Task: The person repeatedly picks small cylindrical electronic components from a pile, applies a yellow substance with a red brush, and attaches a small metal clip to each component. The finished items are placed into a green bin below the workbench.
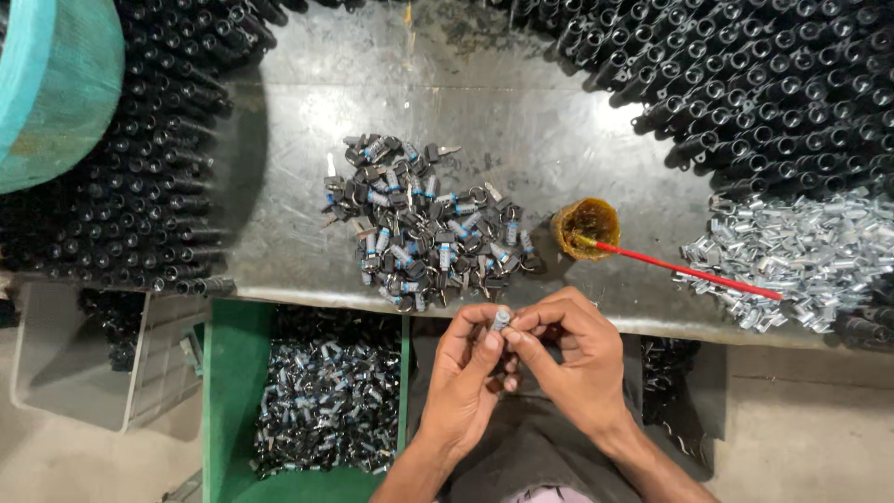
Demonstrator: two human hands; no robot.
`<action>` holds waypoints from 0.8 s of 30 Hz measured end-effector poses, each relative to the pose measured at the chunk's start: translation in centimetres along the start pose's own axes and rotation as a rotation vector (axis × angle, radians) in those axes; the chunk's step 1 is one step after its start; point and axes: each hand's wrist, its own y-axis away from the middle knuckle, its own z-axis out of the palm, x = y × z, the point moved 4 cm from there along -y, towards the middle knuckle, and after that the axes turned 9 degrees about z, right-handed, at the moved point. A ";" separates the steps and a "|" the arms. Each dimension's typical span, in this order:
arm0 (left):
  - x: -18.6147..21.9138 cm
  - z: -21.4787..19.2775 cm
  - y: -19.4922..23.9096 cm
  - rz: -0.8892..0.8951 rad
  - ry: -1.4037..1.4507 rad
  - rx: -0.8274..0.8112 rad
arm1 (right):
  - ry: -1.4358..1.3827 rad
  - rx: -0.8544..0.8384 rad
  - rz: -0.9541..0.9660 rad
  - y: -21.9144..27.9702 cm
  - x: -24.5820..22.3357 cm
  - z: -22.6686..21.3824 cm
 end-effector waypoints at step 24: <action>-4.5 1.7 -8.4 -0.154 0.210 -0.037 | -0.238 0.508 -0.154 -0.9 -0.9 -12.3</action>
